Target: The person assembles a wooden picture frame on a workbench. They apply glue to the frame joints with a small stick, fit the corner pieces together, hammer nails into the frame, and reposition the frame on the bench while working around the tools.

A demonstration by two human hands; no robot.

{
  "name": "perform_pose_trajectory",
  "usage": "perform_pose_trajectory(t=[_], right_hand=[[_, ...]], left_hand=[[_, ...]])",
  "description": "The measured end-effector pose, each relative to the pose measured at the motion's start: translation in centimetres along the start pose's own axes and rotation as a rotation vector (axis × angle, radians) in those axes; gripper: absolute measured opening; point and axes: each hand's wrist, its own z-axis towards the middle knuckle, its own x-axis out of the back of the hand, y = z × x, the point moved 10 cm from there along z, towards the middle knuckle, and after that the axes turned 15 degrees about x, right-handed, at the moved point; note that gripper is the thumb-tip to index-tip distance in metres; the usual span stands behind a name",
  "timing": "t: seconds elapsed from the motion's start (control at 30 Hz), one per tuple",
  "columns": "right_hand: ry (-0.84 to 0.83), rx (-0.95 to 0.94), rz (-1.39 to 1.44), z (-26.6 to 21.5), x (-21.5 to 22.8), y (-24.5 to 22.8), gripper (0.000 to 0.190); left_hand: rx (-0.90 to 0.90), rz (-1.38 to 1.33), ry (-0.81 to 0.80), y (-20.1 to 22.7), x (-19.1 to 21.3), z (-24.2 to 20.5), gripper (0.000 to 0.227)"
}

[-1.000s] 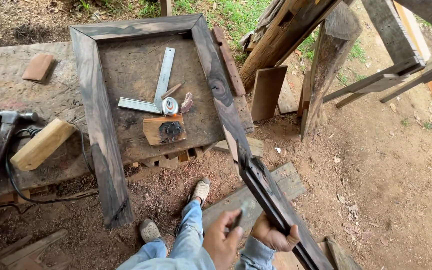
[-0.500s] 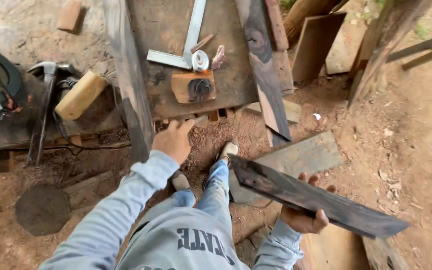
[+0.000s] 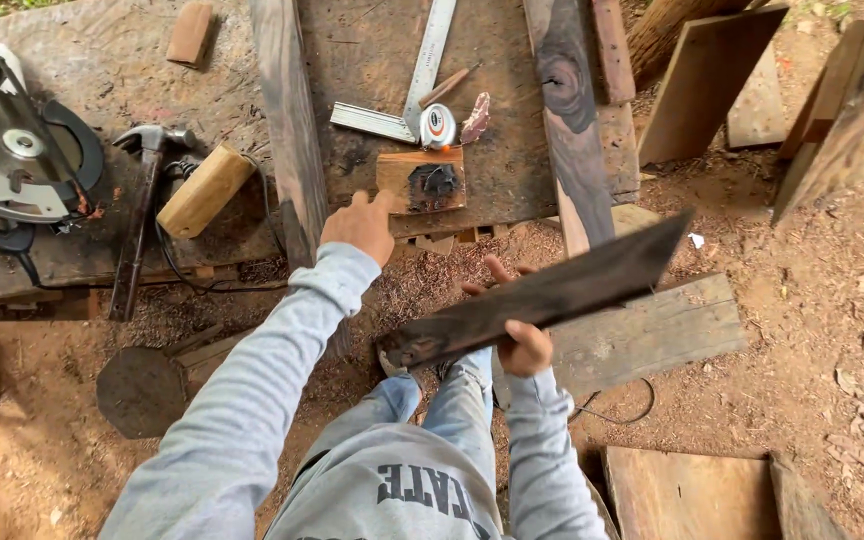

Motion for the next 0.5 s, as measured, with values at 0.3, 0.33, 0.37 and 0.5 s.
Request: perform_pose_trajectory(t=[0.3, 0.33, 0.37, 0.5], right_hand=[[-0.106, -0.251, -0.05, 4.6, 0.1, 6.6, 0.097], [-0.055, -0.232, -0.091, 5.2, 0.6, 6.6, 0.095], [-0.05, -0.25, -0.095, 5.1, 1.2, 6.9, 0.095], [-0.081, -0.373, -0.066, 4.3, 2.2, 8.7, 0.099]], left_hand=[[0.324, -0.483, -0.013, -4.4, -3.9, -3.7, 0.035], [0.354, -0.522, -0.032, -4.2, -4.0, -4.0, 0.035], [0.369, -0.523, -0.043, -4.2, -4.3, -4.2, 0.035], [0.295, -0.737, 0.052, -4.2, -5.0, -4.5, 0.031]])
